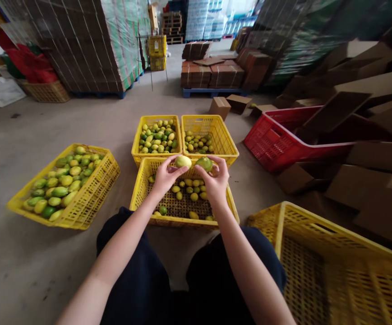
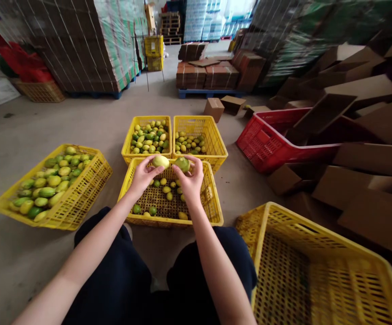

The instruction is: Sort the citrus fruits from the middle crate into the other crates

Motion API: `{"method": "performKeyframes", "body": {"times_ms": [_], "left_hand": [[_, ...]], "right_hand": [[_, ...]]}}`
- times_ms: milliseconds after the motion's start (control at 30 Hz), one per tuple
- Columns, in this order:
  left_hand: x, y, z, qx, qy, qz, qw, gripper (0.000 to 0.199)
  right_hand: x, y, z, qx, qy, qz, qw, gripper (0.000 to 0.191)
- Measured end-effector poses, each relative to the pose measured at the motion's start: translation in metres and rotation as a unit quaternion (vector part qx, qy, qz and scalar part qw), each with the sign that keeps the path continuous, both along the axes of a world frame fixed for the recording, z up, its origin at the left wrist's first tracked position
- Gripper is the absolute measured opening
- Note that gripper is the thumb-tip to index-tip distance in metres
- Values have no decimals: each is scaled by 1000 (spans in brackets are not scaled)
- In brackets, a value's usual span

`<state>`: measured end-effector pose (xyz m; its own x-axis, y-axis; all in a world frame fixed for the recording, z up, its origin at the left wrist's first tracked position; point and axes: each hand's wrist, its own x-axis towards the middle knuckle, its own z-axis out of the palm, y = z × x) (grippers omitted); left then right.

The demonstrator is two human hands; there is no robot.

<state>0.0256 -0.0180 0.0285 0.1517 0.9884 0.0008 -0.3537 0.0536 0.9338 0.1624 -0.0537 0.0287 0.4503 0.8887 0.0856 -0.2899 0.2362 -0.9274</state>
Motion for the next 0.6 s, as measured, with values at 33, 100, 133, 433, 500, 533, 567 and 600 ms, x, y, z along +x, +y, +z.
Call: {"method": "performKeyframes", "body": {"times_ms": [33, 100, 133, 433, 500, 533, 567, 600], "left_hand": [[0, 1, 0, -28, -26, -13, 999, 37], [-1, 4, 1, -81, -76, -42, 993, 34], [-1, 5, 1, -106, -96, -57, 988, 33], [-1, 9, -1, -258, -163, -93, 948, 39], [-1, 9, -1, -255, -166, -89, 949, 38], [0, 9, 0, -253, -166, -87, 949, 37], [0, 9, 0, -252, -165, -86, 950, 37], [0, 9, 0, -250, -163, -85, 950, 36]], "right_hand": [[1, 1, 1, 2, 27, 8, 1000, 35], [2, 4, 2, 8, 75, 26, 997, 29], [3, 5, 3, -6, 111, 48, 993, 24], [-1, 16, -6, -241, 322, 108, 909, 23], [-2, 16, -6, -239, 336, 111, 904, 23], [-2, 15, -5, -240, 340, 117, 902, 24], [-2, 15, -4, -243, 343, 124, 899, 26], [-2, 15, -2, -246, 346, 129, 896, 27]]}}
